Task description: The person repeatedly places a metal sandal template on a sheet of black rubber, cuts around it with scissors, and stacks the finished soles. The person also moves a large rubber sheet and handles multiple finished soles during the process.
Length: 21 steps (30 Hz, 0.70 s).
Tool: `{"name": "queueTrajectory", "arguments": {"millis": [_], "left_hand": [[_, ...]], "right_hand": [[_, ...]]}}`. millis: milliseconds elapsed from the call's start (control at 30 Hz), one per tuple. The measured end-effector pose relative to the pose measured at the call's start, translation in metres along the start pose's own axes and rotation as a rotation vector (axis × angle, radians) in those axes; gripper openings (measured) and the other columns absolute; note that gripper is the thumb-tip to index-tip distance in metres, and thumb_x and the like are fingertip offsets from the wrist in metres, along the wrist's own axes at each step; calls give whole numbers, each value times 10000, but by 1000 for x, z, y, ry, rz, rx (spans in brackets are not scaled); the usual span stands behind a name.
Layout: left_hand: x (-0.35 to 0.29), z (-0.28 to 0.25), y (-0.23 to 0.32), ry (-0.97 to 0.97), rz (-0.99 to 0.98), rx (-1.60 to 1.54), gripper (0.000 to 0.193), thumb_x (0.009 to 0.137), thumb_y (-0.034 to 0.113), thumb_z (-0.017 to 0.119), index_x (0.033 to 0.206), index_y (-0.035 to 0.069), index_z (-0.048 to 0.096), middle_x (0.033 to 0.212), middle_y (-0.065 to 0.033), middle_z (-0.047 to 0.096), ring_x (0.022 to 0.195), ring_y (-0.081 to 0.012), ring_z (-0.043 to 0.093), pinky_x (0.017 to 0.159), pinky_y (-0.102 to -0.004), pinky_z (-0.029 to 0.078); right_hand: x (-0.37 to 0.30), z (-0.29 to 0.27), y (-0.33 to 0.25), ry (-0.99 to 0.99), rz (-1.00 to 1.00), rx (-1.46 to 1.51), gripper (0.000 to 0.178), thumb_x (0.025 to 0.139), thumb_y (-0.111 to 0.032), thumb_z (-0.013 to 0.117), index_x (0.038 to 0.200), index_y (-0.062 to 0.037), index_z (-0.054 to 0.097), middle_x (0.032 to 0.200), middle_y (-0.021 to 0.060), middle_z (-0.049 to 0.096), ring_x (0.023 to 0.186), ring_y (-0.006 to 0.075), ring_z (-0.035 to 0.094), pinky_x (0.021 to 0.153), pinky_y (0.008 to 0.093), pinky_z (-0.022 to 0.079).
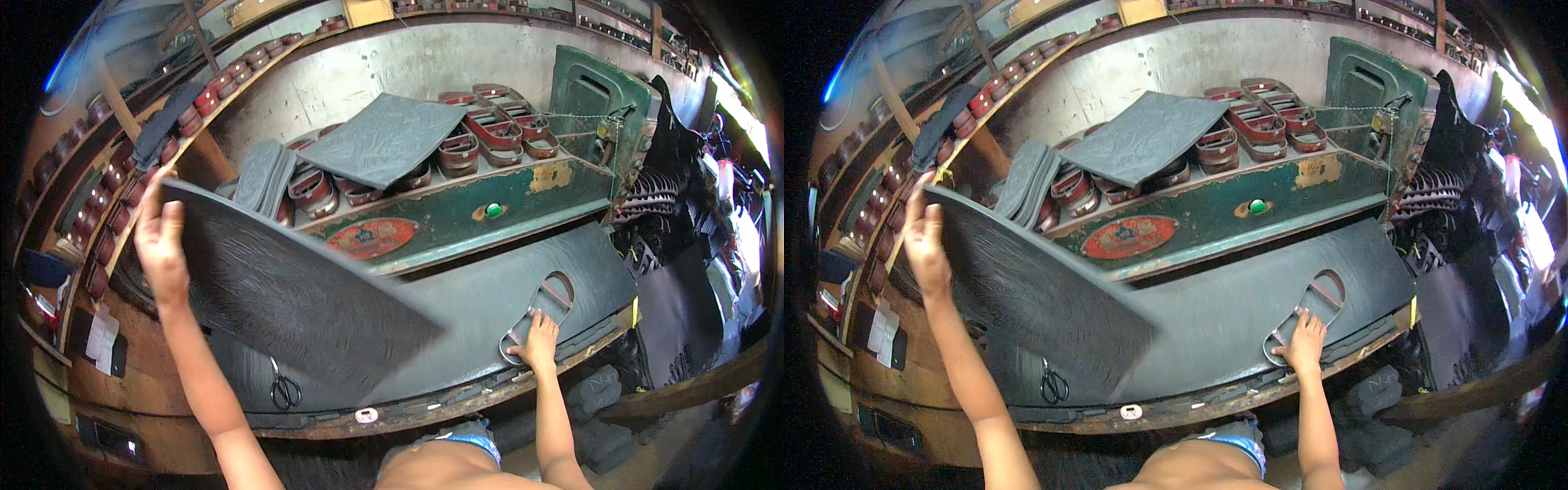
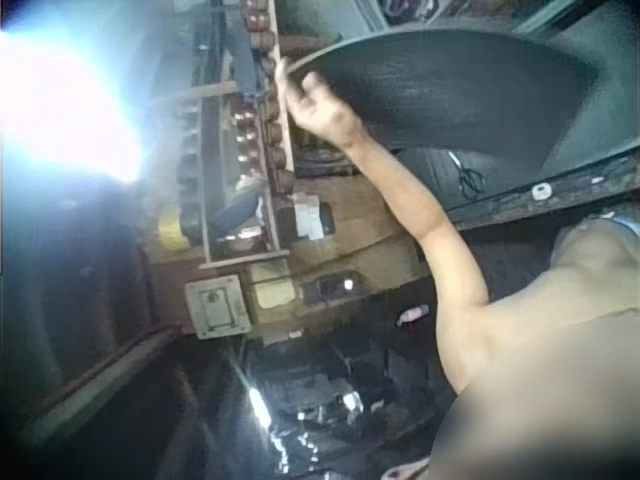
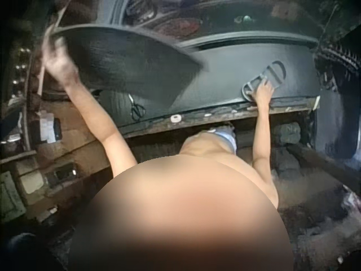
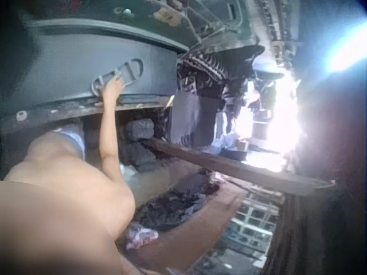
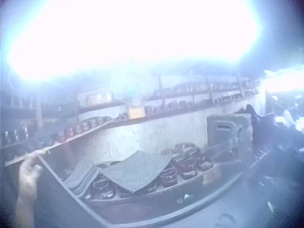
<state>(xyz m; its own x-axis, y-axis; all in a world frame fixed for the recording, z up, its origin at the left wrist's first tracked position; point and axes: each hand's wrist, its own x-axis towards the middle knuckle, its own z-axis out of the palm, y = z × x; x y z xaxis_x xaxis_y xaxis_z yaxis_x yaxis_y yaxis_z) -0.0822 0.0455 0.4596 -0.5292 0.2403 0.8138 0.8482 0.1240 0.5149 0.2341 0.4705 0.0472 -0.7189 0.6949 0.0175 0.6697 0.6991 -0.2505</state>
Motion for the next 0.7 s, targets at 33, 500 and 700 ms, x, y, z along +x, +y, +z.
{"name": "queueTrajectory", "arguments": {"millis": [33,500,700], "left_hand": [[-10,12,-1,-102,-18,101,405,967,77,617,1364,-7,607,1357,-97,629,1256,-187,576,1129,-326,388],[-355,47,-106,-417,-742,526,418,1000,258,631,1325,1,575,1145,-245,709,1063,-393,698,940,-452,534],[-455,27,-48,-348,-1410,367,395,971,275,696,1194,-30,582,873,-114,689,746,-233,648,743,-394,535]], "right_hand": [[2,-1,0,-9,7,-7,1307,471,-435,997,1498,59,357,1432,286,476,1353,431,443,1171,531,310],[9,-10,16,-97,-27,57,1278,483,-412,993,1512,10,363,1402,215,524,1348,388,472,1151,490,345],[10,-11,10,-67,-14,10,1180,509,-341,958,1488,-4,394,1350,204,550,1290,388,509,1128,501,357]]}}
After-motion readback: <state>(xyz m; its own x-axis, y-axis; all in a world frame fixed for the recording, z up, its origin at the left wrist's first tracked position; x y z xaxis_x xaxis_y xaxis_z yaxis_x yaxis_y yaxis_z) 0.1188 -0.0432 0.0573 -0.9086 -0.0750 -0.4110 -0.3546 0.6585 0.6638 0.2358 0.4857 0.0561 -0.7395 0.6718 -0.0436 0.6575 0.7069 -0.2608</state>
